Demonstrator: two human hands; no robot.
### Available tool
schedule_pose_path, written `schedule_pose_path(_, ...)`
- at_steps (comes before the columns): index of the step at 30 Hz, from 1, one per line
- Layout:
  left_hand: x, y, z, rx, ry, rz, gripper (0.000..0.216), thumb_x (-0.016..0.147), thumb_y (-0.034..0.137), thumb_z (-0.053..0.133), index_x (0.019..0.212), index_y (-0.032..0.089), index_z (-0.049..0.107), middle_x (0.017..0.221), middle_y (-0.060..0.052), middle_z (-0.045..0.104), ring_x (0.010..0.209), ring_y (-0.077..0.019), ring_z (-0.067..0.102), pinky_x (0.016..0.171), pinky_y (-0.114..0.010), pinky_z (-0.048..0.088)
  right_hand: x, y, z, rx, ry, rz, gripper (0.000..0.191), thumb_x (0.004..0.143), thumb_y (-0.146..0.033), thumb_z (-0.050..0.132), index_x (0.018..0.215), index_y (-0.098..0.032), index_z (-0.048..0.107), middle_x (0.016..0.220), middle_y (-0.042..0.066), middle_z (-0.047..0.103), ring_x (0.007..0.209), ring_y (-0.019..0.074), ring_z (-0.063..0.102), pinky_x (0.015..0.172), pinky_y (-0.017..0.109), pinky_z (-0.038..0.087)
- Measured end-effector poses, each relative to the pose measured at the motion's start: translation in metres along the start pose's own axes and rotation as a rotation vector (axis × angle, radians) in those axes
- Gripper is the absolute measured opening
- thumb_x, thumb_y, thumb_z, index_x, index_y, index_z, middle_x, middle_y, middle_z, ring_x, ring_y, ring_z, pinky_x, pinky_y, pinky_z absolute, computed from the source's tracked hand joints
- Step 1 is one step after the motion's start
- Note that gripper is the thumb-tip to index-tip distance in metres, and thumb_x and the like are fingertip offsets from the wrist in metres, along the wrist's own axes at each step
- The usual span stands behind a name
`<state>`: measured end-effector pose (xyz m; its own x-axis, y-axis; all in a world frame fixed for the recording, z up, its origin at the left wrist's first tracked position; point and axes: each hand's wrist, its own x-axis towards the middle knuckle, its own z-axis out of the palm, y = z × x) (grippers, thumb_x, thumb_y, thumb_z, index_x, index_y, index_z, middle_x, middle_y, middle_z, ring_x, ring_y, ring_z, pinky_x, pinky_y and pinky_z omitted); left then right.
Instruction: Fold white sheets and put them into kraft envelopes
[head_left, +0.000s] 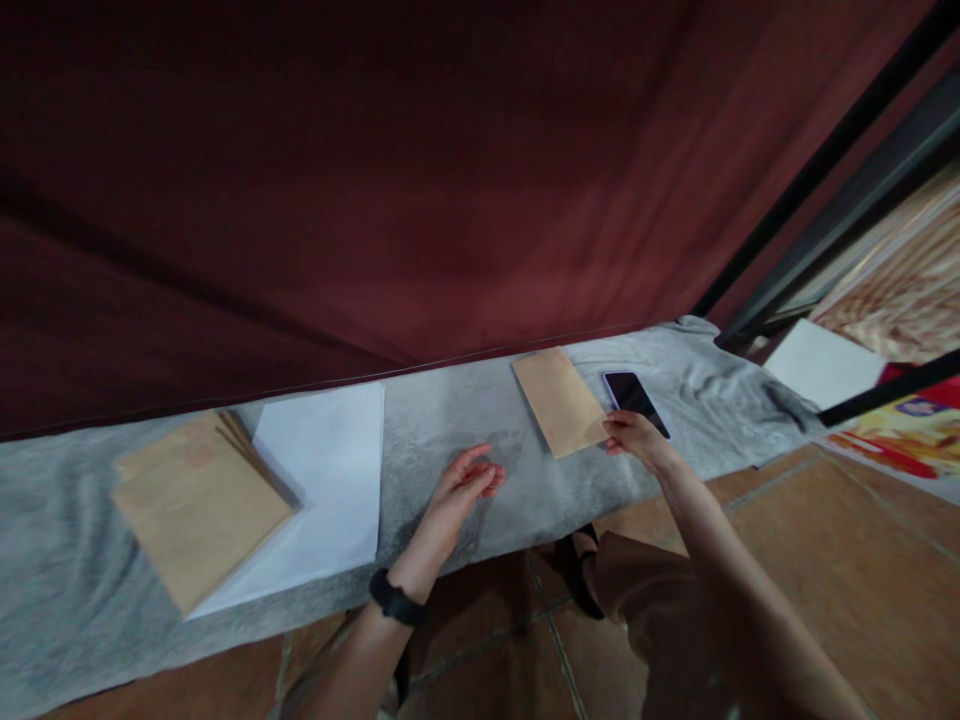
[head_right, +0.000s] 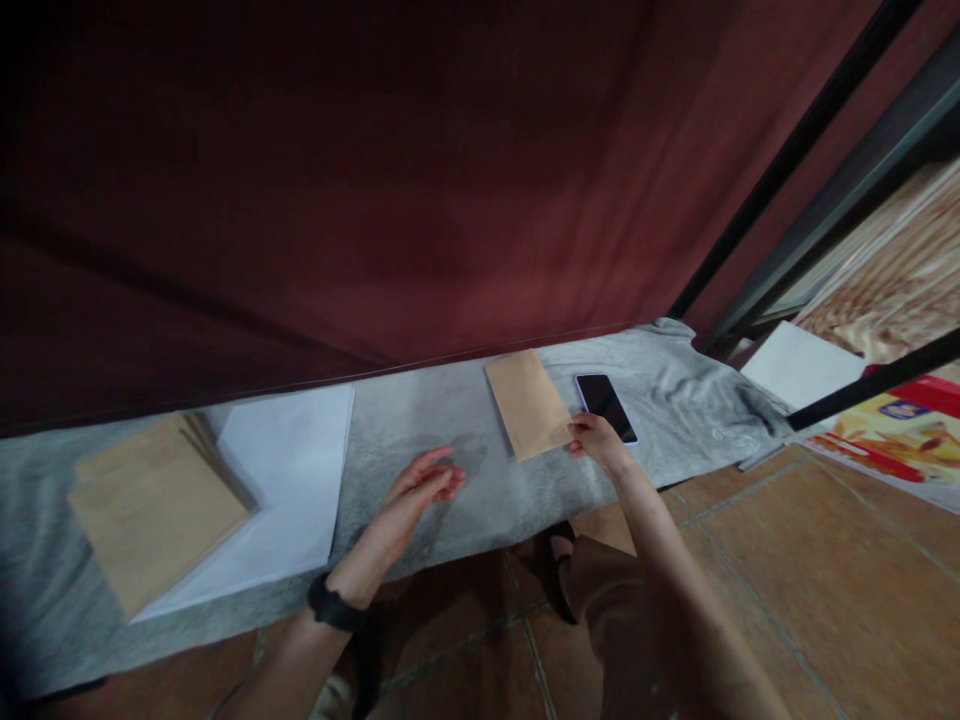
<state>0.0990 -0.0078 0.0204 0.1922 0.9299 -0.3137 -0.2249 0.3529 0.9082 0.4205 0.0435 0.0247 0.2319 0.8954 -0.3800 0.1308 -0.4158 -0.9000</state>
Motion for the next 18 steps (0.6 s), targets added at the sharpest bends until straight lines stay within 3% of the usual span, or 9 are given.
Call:
schedule_pose_path(9, 0.002, -0.001, -0.003, 0.039, -0.012, -0.03, 0.05, 0.076, 0.039, 0.079, 0.119, 0.019, 0.066, 0.1, -0.009, 0.075, 0.091, -0.0207, 0.07, 0.078, -0.03, 0.052, 0.001, 0.013, -0.002, -0.066, 0.067, 0.044, 0.018, 0.072, -0.007, 0.061, 0.064, -0.021, 0.052, 0.05, -0.007, 0.048, 0.043, 0.0108, 0.056, 0.048, 0.023, 0.058)
schedule_pose_path(18, 0.001, -0.001, -0.005, 0.067, -0.009, -0.03, 0.05, 0.074, 0.044, 0.08, 0.115, 0.019, 0.068, 0.099, -0.009, 0.075, 0.091, -0.0213, 0.07, 0.078, -0.031, 0.052, 0.0, 0.024, -0.004, -0.263, 0.121, 0.028, 0.014, 0.076, -0.015, 0.061, 0.068, -0.024, 0.054, 0.051, -0.003, 0.055, 0.051, 0.0155, 0.062, 0.053, 0.025, 0.057)
